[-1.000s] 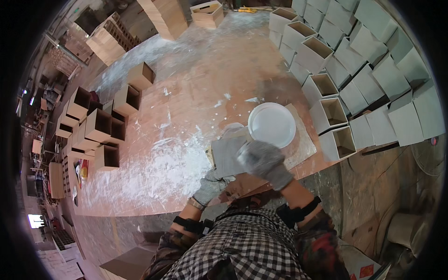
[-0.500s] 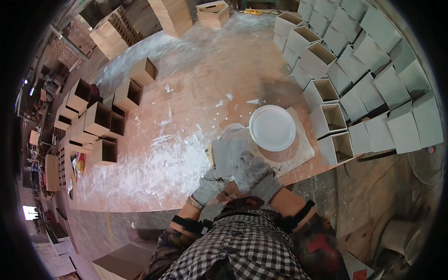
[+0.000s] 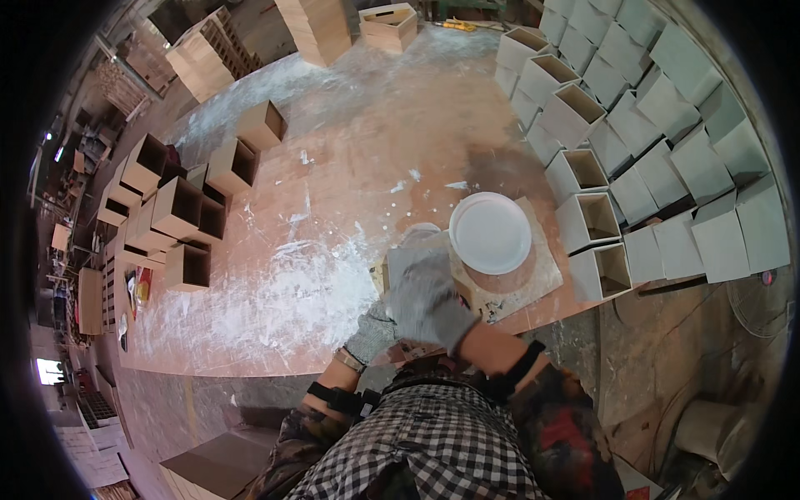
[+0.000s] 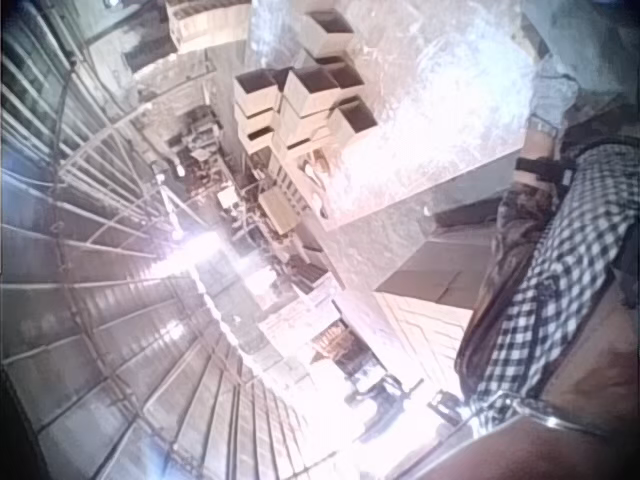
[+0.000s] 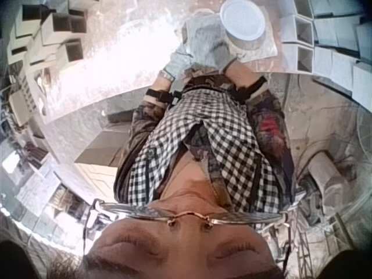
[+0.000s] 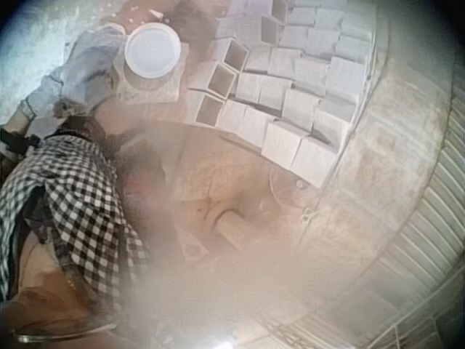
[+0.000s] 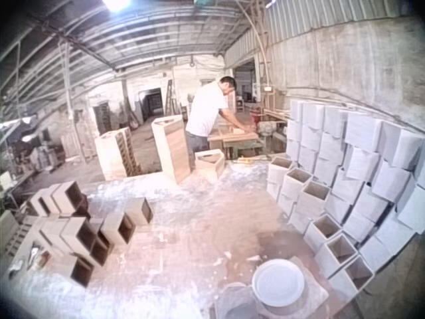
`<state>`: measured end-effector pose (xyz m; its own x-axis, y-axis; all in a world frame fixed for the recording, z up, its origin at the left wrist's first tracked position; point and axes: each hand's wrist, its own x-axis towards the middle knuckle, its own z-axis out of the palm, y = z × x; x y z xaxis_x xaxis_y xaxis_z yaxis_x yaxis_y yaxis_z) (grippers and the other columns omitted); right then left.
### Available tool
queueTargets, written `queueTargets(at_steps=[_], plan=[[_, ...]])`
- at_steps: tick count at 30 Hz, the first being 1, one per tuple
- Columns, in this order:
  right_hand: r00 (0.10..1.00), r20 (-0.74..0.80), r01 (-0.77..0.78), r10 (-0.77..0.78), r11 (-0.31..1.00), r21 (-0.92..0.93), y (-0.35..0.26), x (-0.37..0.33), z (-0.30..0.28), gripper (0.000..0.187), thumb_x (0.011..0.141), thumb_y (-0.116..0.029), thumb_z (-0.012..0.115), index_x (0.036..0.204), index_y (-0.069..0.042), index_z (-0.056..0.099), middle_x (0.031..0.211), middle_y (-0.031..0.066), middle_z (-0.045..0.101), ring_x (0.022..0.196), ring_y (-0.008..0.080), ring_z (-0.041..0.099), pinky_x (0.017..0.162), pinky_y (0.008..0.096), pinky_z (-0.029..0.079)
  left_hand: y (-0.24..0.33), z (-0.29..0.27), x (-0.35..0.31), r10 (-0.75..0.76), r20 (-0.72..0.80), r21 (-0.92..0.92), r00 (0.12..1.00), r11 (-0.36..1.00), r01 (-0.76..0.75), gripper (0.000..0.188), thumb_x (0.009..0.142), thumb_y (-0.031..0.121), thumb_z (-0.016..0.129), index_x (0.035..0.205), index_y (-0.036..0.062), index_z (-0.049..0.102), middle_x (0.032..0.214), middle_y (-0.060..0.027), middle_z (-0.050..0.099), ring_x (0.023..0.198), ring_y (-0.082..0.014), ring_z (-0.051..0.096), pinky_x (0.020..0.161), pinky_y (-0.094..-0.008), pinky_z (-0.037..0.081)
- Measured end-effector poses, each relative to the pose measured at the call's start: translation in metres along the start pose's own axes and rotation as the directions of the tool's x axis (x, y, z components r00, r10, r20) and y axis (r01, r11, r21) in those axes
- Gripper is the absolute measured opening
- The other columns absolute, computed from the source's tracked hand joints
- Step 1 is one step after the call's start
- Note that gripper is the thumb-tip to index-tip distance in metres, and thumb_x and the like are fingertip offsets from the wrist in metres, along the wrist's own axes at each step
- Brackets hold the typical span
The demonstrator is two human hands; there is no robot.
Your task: The person wipes the interior and exterior surfaces of small cardboard boxes using a cloth. They handle one box at a time, rotating it to clean all sides, then place the finished box into a stack of similar boxes on the right.
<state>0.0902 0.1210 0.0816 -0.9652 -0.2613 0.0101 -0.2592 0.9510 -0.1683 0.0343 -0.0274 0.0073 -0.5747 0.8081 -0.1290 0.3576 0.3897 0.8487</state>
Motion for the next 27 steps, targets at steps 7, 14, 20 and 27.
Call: queueTargets(at_steps=[7, 14, 20, 27], plan=[[0.927, 0.028, -0.373, 0.375, 0.926, -0.061, 0.035, 0.039, -0.044, 0.022, 0.076, -0.021, 0.053, 0.079, -0.005, 0.067, 0.076, 0.0140, 0.063, 0.075, 0.0290, 0.062, 0.068, 0.0423, 0.049, 0.001, -0.001, 0.009, 0.133, 0.126, 0.187, 0.983, 0.970, -0.155, 0.038, 0.084, 0.034, 0.060, 0.113, 0.0090, 0.060, 0.107, -0.0171, 0.062, 0.095, -0.0358, 0.060, 0.080, -0.0402, 0.050], [0.954, 0.246, -0.134, 0.171, 0.978, -0.158, -0.017, 0.026, -0.044, 0.021, 0.070, -0.023, 0.057, 0.072, -0.004, 0.065, 0.067, 0.0123, 0.061, 0.077, 0.0296, 0.064, 0.067, 0.0406, 0.050, -0.008, 0.000, 0.002, 0.223, 0.052, 0.371, 0.973, 0.900, -0.226, 0.033, 0.088, 0.035, 0.055, 0.110, 0.0117, 0.062, 0.104, -0.0145, 0.063, 0.099, -0.0327, 0.058, 0.087, -0.0405, 0.048], [0.823, -0.038, -0.558, 0.566, 0.820, 0.126, 0.074, 0.026, -0.001, 0.023, 0.076, -0.022, 0.053, 0.082, -0.003, 0.066, 0.084, 0.0191, 0.064, 0.086, 0.0349, 0.062, 0.072, 0.0432, 0.049, -0.001, 0.002, 0.009, 0.107, 0.108, 0.205, 0.988, 0.971, -0.127, 0.031, 0.087, 0.031, 0.057, 0.110, 0.0089, 0.061, 0.109, -0.0151, 0.062, 0.101, -0.0335, 0.057, 0.086, -0.0399, 0.048], [0.831, 0.309, -0.476, 0.461, 0.879, -0.032, -0.007, -0.019, -0.011, 0.027, 0.080, -0.025, 0.055, 0.093, -0.003, 0.064, 0.078, 0.0186, 0.064, 0.076, 0.0318, 0.064, 0.068, 0.0440, 0.051, -0.006, -0.005, 0.002, 0.059, 0.105, 0.208, 0.993, 0.975, -0.080, 0.030, 0.083, 0.024, 0.061, 0.110, 0.0111, 0.061, 0.107, -0.0140, 0.063, 0.098, -0.0325, 0.059, 0.083, -0.0383, 0.049]])
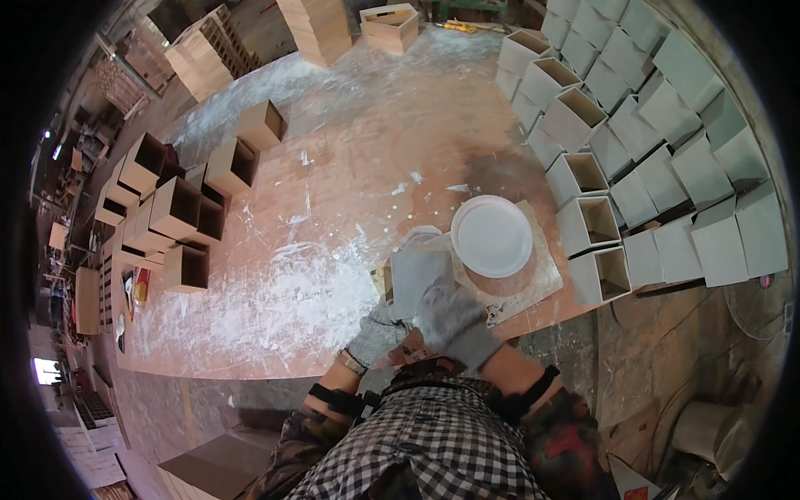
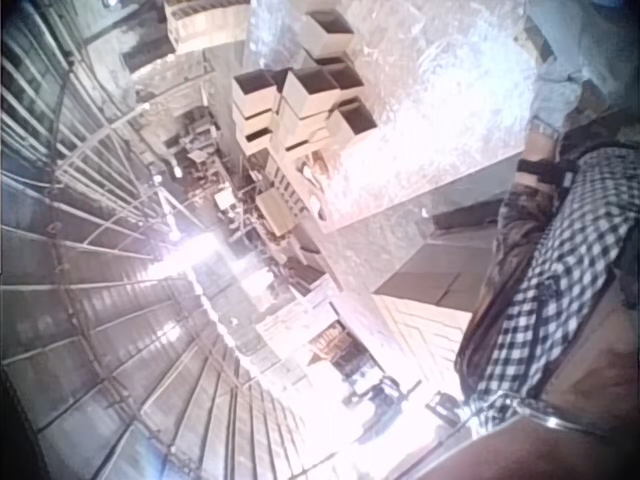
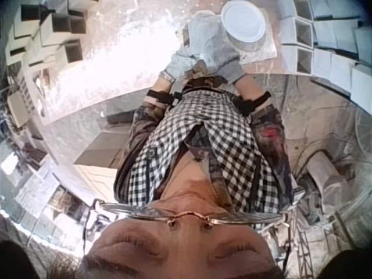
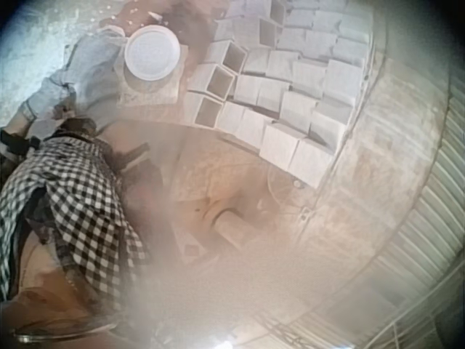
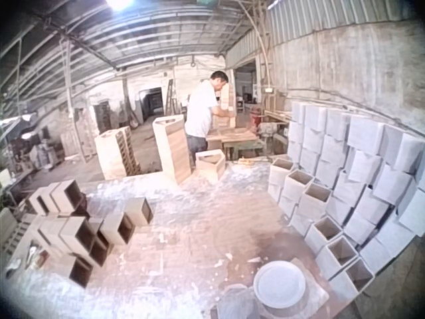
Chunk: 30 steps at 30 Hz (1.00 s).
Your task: The person wipes the interior and exterior surfaces of small cardboard boxes using a cloth. They handle one box at a time, rotating it to clean all sides, then place the finished box into a stack of similar boxes on the right.
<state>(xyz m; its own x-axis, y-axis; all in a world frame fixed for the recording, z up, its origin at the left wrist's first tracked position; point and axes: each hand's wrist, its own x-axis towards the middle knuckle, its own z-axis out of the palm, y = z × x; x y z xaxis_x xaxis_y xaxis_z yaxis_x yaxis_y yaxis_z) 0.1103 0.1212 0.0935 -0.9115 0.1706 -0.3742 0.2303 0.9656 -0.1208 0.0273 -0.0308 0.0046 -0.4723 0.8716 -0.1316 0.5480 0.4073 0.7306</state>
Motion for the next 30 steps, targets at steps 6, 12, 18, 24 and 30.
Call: queueTargets(at_steps=[6, 12, 18, 24, 30], plan=[[0.969, -0.234, -0.072, 0.080, 0.997, 0.042, 0.072, 0.068, -0.024, 0.027, 0.081, -0.032, 0.057, 0.080, -0.006, 0.063, 0.081, 0.0176, 0.064, 0.075, 0.0278, 0.064, 0.068, 0.0440, 0.050, 0.018, -0.004, 0.008, 0.065, -0.032, -0.045, 0.997, 0.997, -0.066, 0.030, 0.085, 0.026, 0.062, 0.110, 0.0093, 0.061, 0.106, -0.0143, 0.063, 0.096, -0.0331, 0.060, 0.080, -0.0381, 0.050], [0.813, -0.572, 0.024, -0.112, 0.987, -0.158, 0.044, 0.028, 0.015, 0.025, 0.080, -0.032, 0.058, 0.085, -0.007, 0.060, 0.077, 0.0148, 0.059, 0.074, 0.0283, 0.063, 0.068, 0.0420, 0.049, 0.004, 0.002, -0.001, 0.008, -0.072, -0.030, 0.997, 0.999, -0.011, 0.033, 0.085, 0.029, 0.063, 0.112, 0.0092, 0.060, 0.106, -0.0144, 0.064, 0.096, -0.0332, 0.061, 0.079, -0.0381, 0.051], [0.969, -0.227, 0.095, -0.097, 0.995, -0.022, 0.024, -0.013, 0.009, 0.023, 0.080, -0.030, 0.058, 0.083, -0.007, 0.057, 0.077, 0.0111, 0.058, 0.068, 0.0260, 0.060, 0.061, 0.0396, 0.047, -0.003, 0.006, 0.005, 0.009, -0.025, -0.046, 1.000, 0.999, -0.010, 0.031, 0.087, 0.033, 0.059, 0.108, 0.0105, 0.063, 0.109, -0.0118, 0.063, 0.100, -0.0317, 0.059, 0.088, -0.0382, 0.048], [0.849, -0.510, 0.072, -0.140, 0.986, -0.151, 0.059, 0.066, -0.018, 0.023, 0.080, -0.024, 0.057, 0.085, -0.004, 0.066, 0.079, 0.0174, 0.065, 0.078, 0.0293, 0.065, 0.068, 0.0419, 0.051, 0.020, -0.008, 0.016, -0.039, 0.089, -0.070, 0.995, 0.997, 0.045, 0.031, 0.088, 0.035, 0.057, 0.108, 0.0115, 0.063, 0.107, -0.0134, 0.063, 0.100, -0.0335, 0.058, 0.088, -0.0396, 0.047], [0.963, -0.065, 0.239, -0.260, 0.942, -0.236, -0.020, 0.052, -0.053, 0.024, 0.077, -0.027, 0.059, 0.083, -0.005, 0.067, 0.080, 0.0128, 0.065, 0.075, 0.0295, 0.063, 0.065, 0.0421, 0.050, 0.006, -0.002, 0.009, -0.175, 0.164, 0.051, 0.971, 0.984, 0.169, 0.038, 0.087, 0.040, 0.056, 0.111, 0.0112, 0.062, 0.109, -0.0130, 0.063, 0.101, -0.0328, 0.058, 0.088, -0.0393, 0.047]])
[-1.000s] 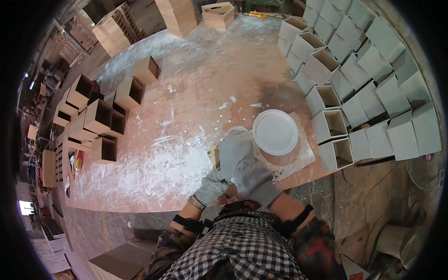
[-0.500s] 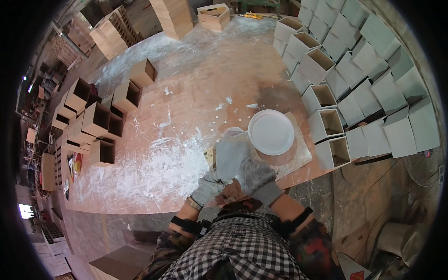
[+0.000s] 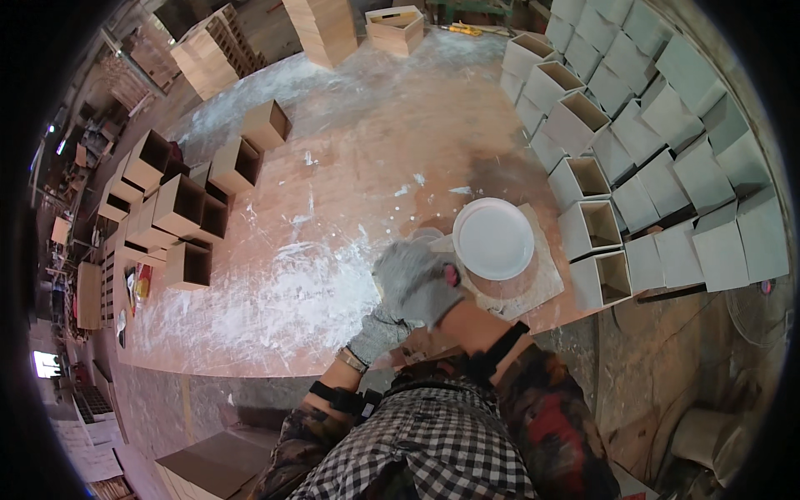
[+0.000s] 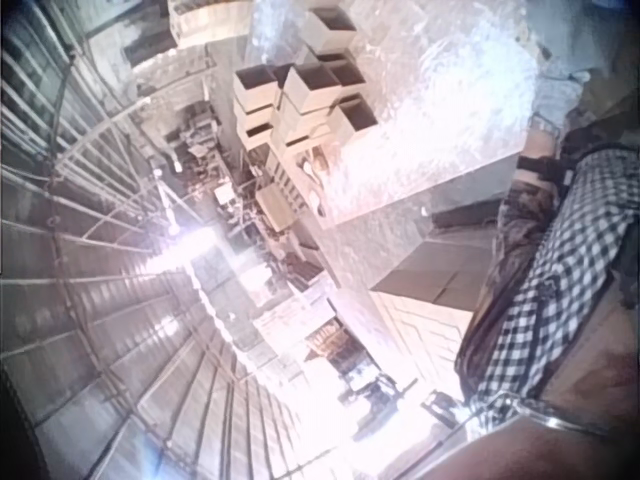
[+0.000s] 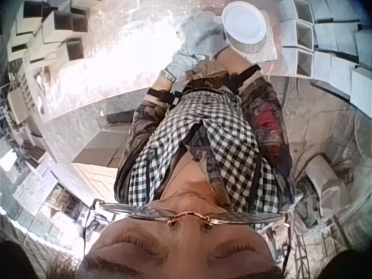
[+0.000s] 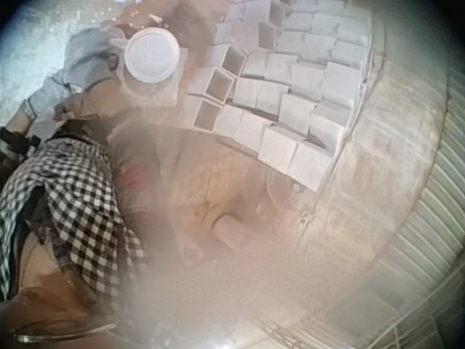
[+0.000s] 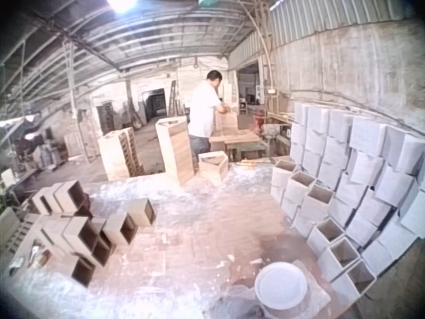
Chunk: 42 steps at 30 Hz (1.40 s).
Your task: The person wipes the interior and exterior surfaces of small cardboard boxes using a cloth. They handle one box at a time, rotating it to clean all sides, then place the finished box into a stack of similar boxes on the right.
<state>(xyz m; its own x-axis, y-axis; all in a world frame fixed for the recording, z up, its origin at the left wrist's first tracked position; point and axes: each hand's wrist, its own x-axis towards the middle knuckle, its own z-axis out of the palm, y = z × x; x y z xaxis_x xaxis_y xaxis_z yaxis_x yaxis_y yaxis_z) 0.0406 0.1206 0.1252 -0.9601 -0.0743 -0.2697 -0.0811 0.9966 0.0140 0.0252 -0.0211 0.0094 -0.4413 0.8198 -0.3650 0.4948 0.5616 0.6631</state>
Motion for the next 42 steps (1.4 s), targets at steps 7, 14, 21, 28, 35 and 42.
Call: queueTargets(at_steps=[7, 14, 21, 28, 35, 42], plan=[[0.890, -0.428, 0.289, -0.158, 0.921, 0.260, -0.012, -0.071, 0.069, 0.014, 0.075, -0.020, 0.060, 0.075, -0.007, 0.063, 0.078, 0.0098, 0.060, 0.075, 0.0263, 0.059, 0.063, 0.0402, 0.049, -0.006, 0.003, -0.001, 0.168, -0.094, -0.085, 0.981, 0.981, -0.176, 0.047, 0.088, 0.045, 0.054, 0.116, 0.0085, 0.060, 0.117, -0.0123, 0.060, 0.108, -0.0296, 0.056, 0.093, -0.0376, 0.045], [0.774, -0.612, 0.235, 0.161, 0.824, 0.515, 0.027, -0.149, 0.059, 0.006, 0.077, -0.011, 0.063, 0.077, -0.006, 0.062, 0.075, 0.0099, 0.062, 0.069, 0.0232, 0.062, 0.063, 0.0326, 0.050, -0.040, 0.013, -0.007, 0.181, -0.254, -0.380, 0.950, 0.885, -0.270, 0.040, 0.080, 0.027, 0.070, 0.114, 0.0074, 0.061, 0.121, -0.0113, 0.057, 0.108, -0.0266, 0.055, 0.092, -0.0358, 0.045], [0.755, -0.136, -0.053, 0.641, 0.267, 0.962, 0.039, -0.162, 0.116, 0.006, 0.082, -0.007, 0.060, 0.083, -0.002, 0.062, 0.075, 0.0068, 0.062, 0.067, 0.0178, 0.060, 0.066, 0.0294, 0.049, -0.047, 0.012, -0.014, 0.165, -0.259, -0.342, 0.952, 0.906, -0.251, 0.037, 0.080, 0.024, 0.067, 0.114, 0.0097, 0.061, 0.123, -0.0088, 0.056, 0.112, -0.0276, 0.053, 0.098, -0.0360, 0.041], [0.724, 0.143, 0.303, 0.674, -0.499, 0.812, 0.054, -0.146, 0.109, 0.020, 0.084, -0.016, 0.059, 0.098, -0.001, 0.061, 0.095, 0.0071, 0.062, 0.089, 0.0185, 0.059, 0.082, 0.0311, 0.049, -0.025, -0.019, -0.030, 0.493, -0.326, 0.443, 0.807, 0.833, -0.331, 0.034, 0.079, 0.017, 0.060, 0.112, 0.0072, 0.062, 0.115, -0.0124, 0.059, 0.111, -0.0293, 0.055, 0.095, -0.0404, 0.044], [0.856, 0.137, 0.398, 0.498, -0.805, 0.439, 0.063, -0.138, 0.118, 0.055, 0.071, -0.011, 0.066, 0.123, 0.002, 0.050, 0.110, 0.0096, 0.057, 0.103, 0.0225, 0.057, 0.091, 0.0330, 0.047, -0.005, -0.055, -0.063, 0.708, -0.328, 0.775, 0.626, 0.581, -0.251, 0.039, 0.077, 0.011, 0.053, 0.114, 0.0074, 0.062, 0.119, -0.0114, 0.058, 0.117, -0.0280, 0.052, 0.100, -0.0433, 0.041], [0.891, 0.124, 0.331, 0.437, -0.812, 0.481, 0.066, -0.129, 0.112, 0.056, 0.069, -0.007, 0.064, 0.122, 0.003, 0.050, 0.110, 0.0096, 0.057, 0.104, 0.0228, 0.056, 0.093, 0.0340, 0.047, 0.006, -0.075, -0.083, 0.734, -0.327, 0.825, 0.595, 0.529, -0.199, 0.039, 0.075, 0.011, 0.054, 0.113, 0.0070, 0.062, 0.116, -0.0115, 0.059, 0.115, -0.0291, 0.053, 0.100, -0.0445, 0.042]])
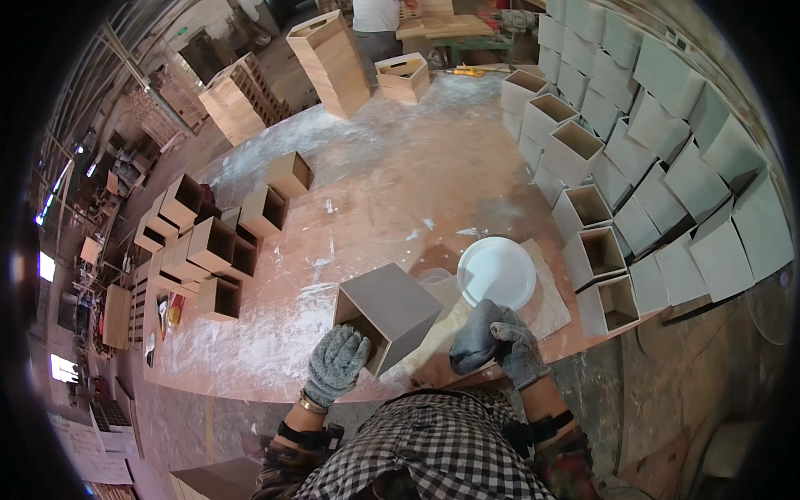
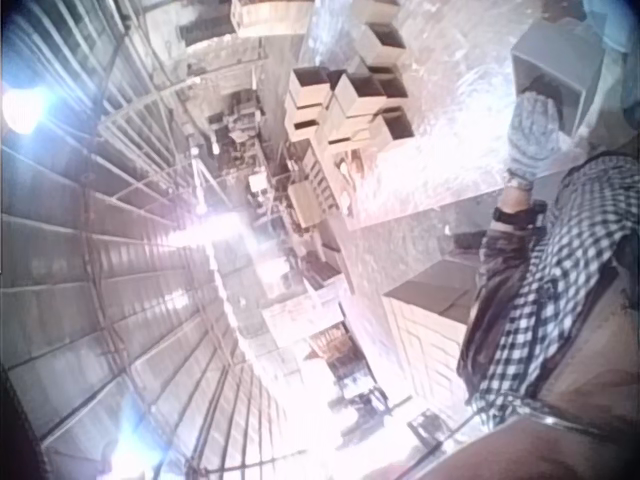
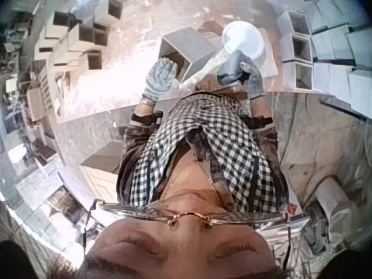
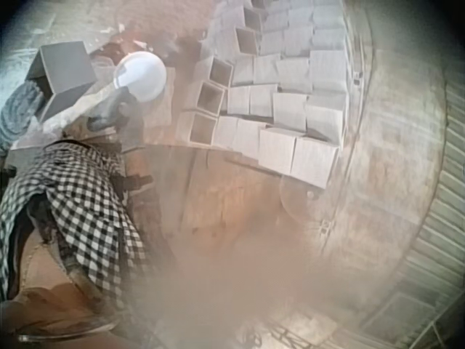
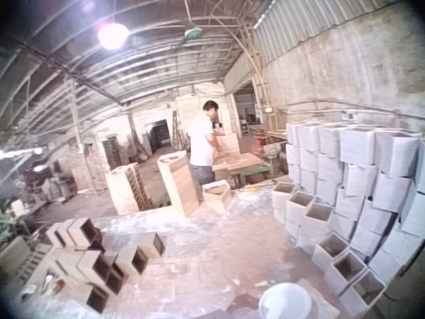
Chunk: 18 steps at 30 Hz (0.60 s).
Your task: The person wipes the interior and exterior surfaces of small cardboard boxes using a cloth. They handle one box at a time, rotating it to clean all sides, then place the finished box into a stack of similar boxes on the right.
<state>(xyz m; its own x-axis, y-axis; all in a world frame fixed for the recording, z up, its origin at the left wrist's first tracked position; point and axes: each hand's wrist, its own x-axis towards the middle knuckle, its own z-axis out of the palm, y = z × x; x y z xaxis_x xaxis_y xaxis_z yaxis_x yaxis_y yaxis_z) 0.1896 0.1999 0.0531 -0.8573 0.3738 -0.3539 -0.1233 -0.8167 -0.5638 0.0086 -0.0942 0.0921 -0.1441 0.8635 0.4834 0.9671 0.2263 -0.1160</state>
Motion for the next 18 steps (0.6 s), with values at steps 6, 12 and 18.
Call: queueTargets(at_steps=[6, 12, 18], plan=[[0.999, 0.032, 0.041, -0.042, 0.999, 0.024, -0.006, 0.007, 0.007, 0.054, 0.069, -0.005, 0.062, 0.121, 0.002, 0.051, 0.107, 0.0081, 0.058, 0.100, 0.0214, 0.058, 0.092, 0.0337, 0.047, -0.001, -0.017, 0.007, 0.023, -0.003, 0.096, 1.000, 0.995, -0.022, 0.036, 0.073, 0.010, 0.055, 0.109, 0.0077, 0.063, 0.111, -0.0112, 0.060, 0.110, -0.0287, 0.056, 0.095, -0.0449, 0.046], [0.996, 0.083, 0.023, -0.013, 0.991, -0.129, -0.001, 0.007, 0.016, 0.055, 0.067, -0.003, 0.065, 0.120, 0.002, 0.051, 0.103, 0.0051, 0.058, 0.095, 0.0166, 0.058, 0.087, 0.0276, 0.048, 0.007, -0.007, 0.007, -0.493, 0.421, -0.605, 0.761, 0.473, 0.641, 0.022, 0.086, 0.022, 0.064, 0.096, 0.0027, 0.062, 0.082, -0.0060, 0.064, 0.071, -0.0235, 0.059, 0.066, -0.0336, 0.047], [0.928, 0.344, 0.364, -0.143, 0.546, -0.754, -0.002, -0.007, 0.035, 0.039, 0.072, -0.008, 0.067, 0.109, 0.000, 0.057, 0.101, 0.0072, 0.061, 0.097, 0.0176, 0.060, 0.084, 0.0290, 0.049, 0.014, 0.009, 0.032, -0.432, 0.767, -0.642, 0.475, -0.486, 0.594, 0.036, 0.086, 0.040, 0.065, 0.092, 0.0046, 0.063, 0.076, 0.0004, 0.058, 0.071, -0.0073, 0.053, 0.062, -0.0220, 0.042]])
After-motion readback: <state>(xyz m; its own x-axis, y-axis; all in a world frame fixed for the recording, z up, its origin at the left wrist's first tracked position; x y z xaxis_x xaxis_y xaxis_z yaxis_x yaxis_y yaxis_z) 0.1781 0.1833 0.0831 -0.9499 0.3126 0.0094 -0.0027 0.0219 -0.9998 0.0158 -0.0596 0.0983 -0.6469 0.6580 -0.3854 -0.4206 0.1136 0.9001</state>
